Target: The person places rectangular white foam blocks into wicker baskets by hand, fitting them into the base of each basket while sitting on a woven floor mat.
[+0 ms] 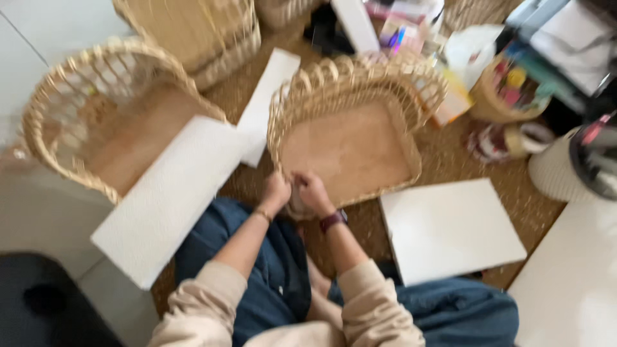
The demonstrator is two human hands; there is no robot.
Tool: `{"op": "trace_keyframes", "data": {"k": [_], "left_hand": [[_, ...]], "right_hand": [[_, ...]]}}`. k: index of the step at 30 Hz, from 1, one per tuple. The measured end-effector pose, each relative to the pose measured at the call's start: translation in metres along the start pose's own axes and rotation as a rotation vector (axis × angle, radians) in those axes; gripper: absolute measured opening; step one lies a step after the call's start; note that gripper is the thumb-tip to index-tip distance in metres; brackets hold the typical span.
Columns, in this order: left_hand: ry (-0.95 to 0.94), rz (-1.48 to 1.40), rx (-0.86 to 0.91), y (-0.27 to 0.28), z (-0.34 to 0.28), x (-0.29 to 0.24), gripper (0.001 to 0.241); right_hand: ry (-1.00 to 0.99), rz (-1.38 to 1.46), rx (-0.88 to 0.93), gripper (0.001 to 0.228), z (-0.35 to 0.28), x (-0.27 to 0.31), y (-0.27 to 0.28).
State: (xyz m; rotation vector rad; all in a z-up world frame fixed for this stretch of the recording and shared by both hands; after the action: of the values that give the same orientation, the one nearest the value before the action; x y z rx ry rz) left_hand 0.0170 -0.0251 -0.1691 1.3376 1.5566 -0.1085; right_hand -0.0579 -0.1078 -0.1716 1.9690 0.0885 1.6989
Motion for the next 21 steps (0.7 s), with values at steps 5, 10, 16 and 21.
{"op": "trace_keyframes", "data": {"k": [5, 10, 16, 21], "left_hand": [[0.093, 0.158, 0.008, 0.002, -0.004, -0.003, 0.038], [0.11, 0.145, -0.007, 0.0, 0.014, 0.009, 0.041], [0.141, 0.155, 0.054, -0.005, 0.025, 0.02, 0.05], [0.155, 0.171, 0.103, -0.005, 0.029, 0.023, 0.057]], "right_hand": [[-0.048, 0.099, -0.042, 0.028, -0.003, 0.003, 0.001], [0.047, -0.004, -0.139, 0.026, -0.002, 0.002, -0.002], [0.099, -0.124, -0.155, 0.03, -0.004, -0.001, -0.008], [0.017, -0.208, -0.142, 0.033, -0.004, -0.006, -0.014]]}}
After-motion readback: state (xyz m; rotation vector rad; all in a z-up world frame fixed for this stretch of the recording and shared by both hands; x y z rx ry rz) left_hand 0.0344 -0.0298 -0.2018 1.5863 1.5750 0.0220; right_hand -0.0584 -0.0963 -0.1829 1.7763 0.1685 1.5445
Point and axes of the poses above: each hand's wrist, its own z-axis towards the middle knuckle, its own y-axis out of the back of the hand, x = y × z, the point moved 4 cm from there along z, towards the middle knuckle, and after that the axes turned 14 degrees about x, right-handed, at the moved point
